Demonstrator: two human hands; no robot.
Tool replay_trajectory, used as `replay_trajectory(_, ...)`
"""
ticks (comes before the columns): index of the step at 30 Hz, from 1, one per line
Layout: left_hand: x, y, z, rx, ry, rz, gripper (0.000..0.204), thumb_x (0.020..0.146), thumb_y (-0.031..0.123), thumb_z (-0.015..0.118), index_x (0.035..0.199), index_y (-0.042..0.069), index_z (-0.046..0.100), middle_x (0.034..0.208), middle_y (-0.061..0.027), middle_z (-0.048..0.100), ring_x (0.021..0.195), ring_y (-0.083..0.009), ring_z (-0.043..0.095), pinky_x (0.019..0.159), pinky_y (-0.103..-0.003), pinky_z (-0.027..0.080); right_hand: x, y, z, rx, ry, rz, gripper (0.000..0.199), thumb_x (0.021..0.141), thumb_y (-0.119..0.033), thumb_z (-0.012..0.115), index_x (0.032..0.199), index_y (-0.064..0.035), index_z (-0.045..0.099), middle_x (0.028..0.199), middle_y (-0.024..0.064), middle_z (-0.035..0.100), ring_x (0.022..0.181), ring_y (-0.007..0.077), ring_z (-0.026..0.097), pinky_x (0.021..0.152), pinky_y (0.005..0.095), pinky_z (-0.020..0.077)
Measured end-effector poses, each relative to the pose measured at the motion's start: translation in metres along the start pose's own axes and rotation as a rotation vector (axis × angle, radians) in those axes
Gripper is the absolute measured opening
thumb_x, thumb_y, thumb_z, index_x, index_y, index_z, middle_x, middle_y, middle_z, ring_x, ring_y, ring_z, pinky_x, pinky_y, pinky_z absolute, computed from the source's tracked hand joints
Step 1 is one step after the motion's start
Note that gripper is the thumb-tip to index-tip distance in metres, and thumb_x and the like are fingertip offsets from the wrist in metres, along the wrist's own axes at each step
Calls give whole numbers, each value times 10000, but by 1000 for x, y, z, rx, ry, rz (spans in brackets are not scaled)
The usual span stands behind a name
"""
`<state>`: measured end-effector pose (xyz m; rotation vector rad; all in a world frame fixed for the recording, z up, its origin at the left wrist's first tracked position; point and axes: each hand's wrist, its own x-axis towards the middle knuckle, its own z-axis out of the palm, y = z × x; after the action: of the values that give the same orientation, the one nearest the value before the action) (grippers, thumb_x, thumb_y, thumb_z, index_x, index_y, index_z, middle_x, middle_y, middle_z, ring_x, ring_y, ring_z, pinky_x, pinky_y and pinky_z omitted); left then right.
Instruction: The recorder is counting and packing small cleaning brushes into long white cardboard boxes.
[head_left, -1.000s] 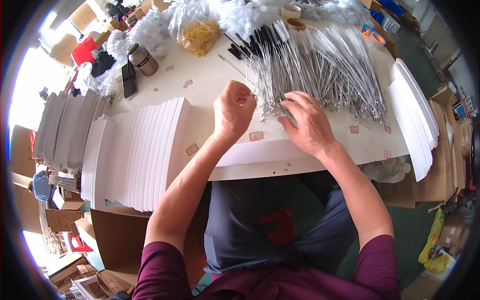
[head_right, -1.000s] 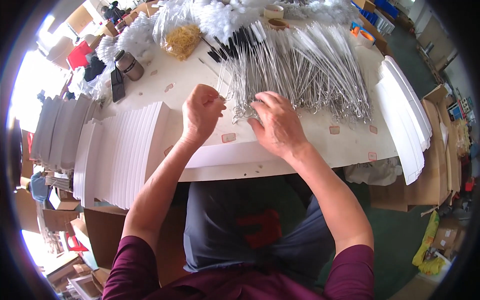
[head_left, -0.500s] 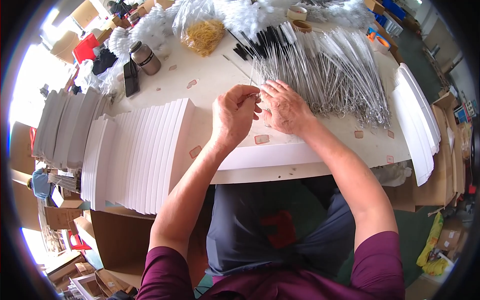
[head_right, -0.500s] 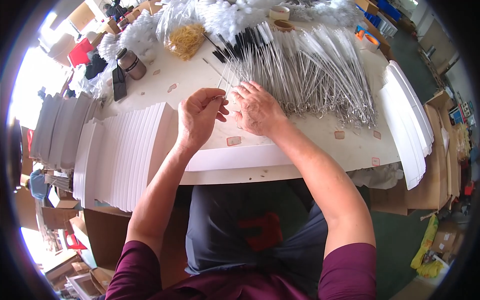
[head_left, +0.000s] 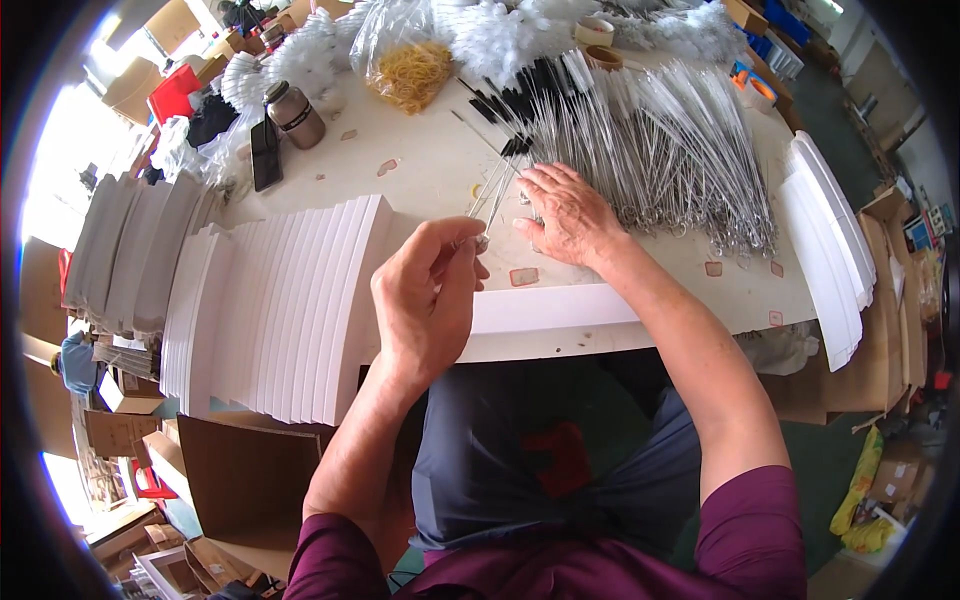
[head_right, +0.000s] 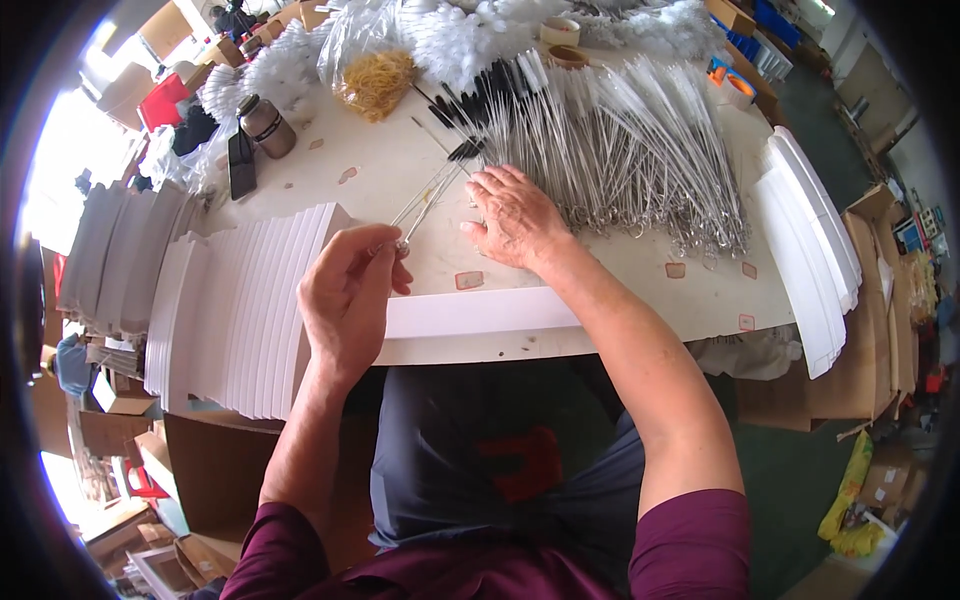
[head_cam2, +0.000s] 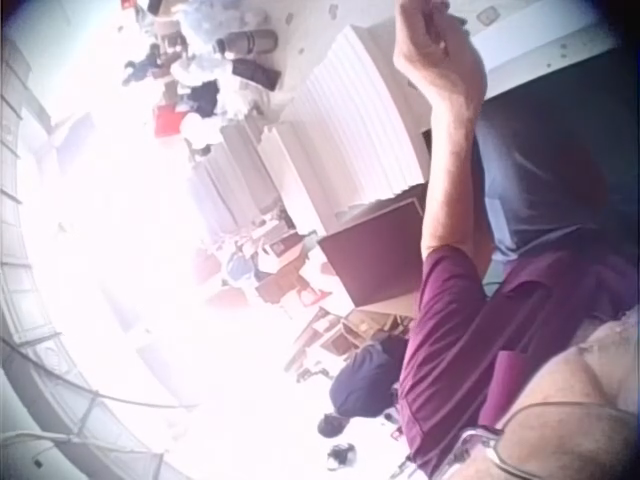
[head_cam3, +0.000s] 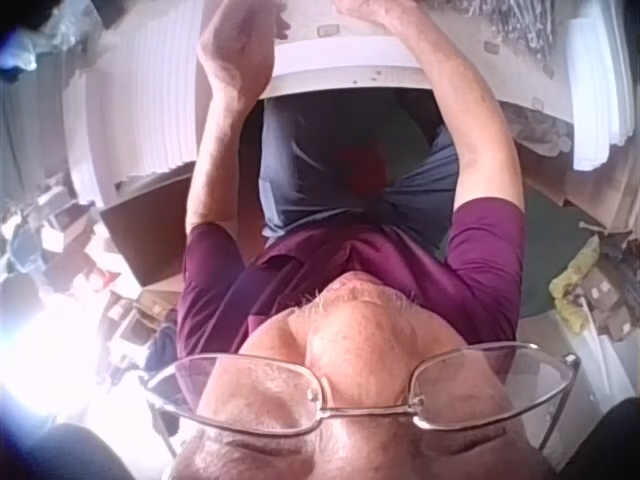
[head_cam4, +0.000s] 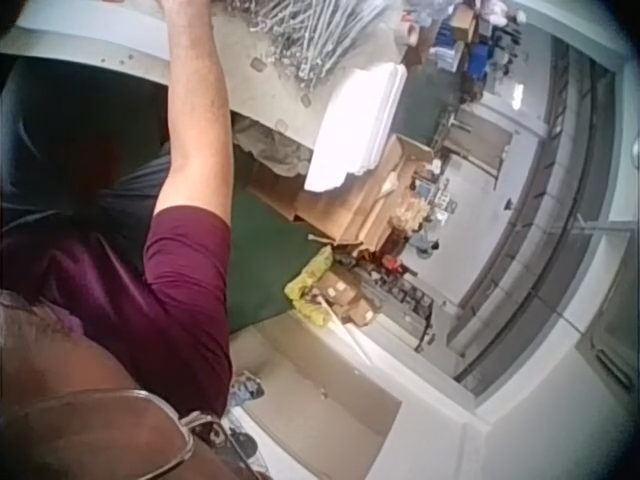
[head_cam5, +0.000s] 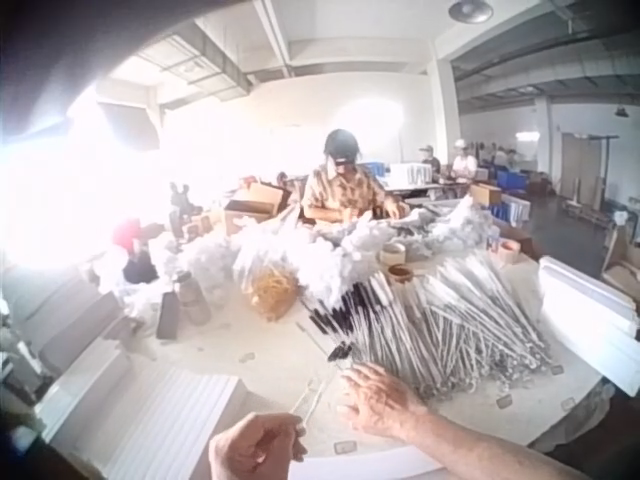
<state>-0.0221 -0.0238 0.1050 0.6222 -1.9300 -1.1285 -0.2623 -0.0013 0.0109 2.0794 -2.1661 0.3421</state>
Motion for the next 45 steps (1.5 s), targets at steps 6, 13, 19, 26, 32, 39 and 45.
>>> replay_trajectory(6,-41,15,-13,-93,-16,28,178,982,-77,544,1098,-45,675,806,-71,684,724,-111,678,667,-248,543,3,-2,-5,42,15,5,647,974,-408,620,1442,27,517,1508,183,524,1459,305,426,1269,425,264)
replay_trajectory(13,-56,15,-17,-326,-5,-142,225,1018,-77,483,1140,-56,671,952,-103,682,852,-147,699,745,-288,588,-6,-10,-4,112,256,30,463,968,-275,608,1307,41,607,1320,204,659,1301,344,578,1162,453,411)
replay_trajectory(19,-65,8,-18,-438,7,-167,225,1025,-46,496,1168,-51,670,989,-143,717,854,-183,728,752,-326,624,-39,-69,-57,998,-29,510,470,1044,-367,545,1141,82,645,981,195,749,753,293,740,693,394,612)
replay_trajectory(26,-81,13,-4,-473,-9,-235,266,1025,-34,513,1262,-34,632,996,-154,734,845,-186,729,764,-320,614,-45,-108,-53,2097,-223,777,512,1115,-404,408,1242,41,628,1018,149,715,931,233,706,824,362,577)
replay_trajectory(32,-106,17,-9,-409,38,-333,492,1017,-10,537,1477,-64,371,1027,-232,739,831,-220,730,767,-353,607,-40,-124,-73,2146,-72,717,362,1101,-270,472,1236,17,645,971,120,713,869,210,694,800,355,574)
replay_trajectory(39,-110,7,13,-740,-94,-555,272,1037,58,565,1276,-62,510,1050,-247,730,843,-240,734,776,-362,614,-58,-118,-89,1941,239,548,309,1100,-212,473,1187,35,637,823,65,662,714,169,655,676,323,565)
replay_trajectory(45,-113,5,52,-725,-446,-667,197,1037,77,577,1184,-51,599,1034,-177,737,846,-189,719,781,-327,609,-99,-80,-90,1939,536,642,264,1090,-245,543,1159,-18,659,696,-35,507,484,43,384,422,222,300)
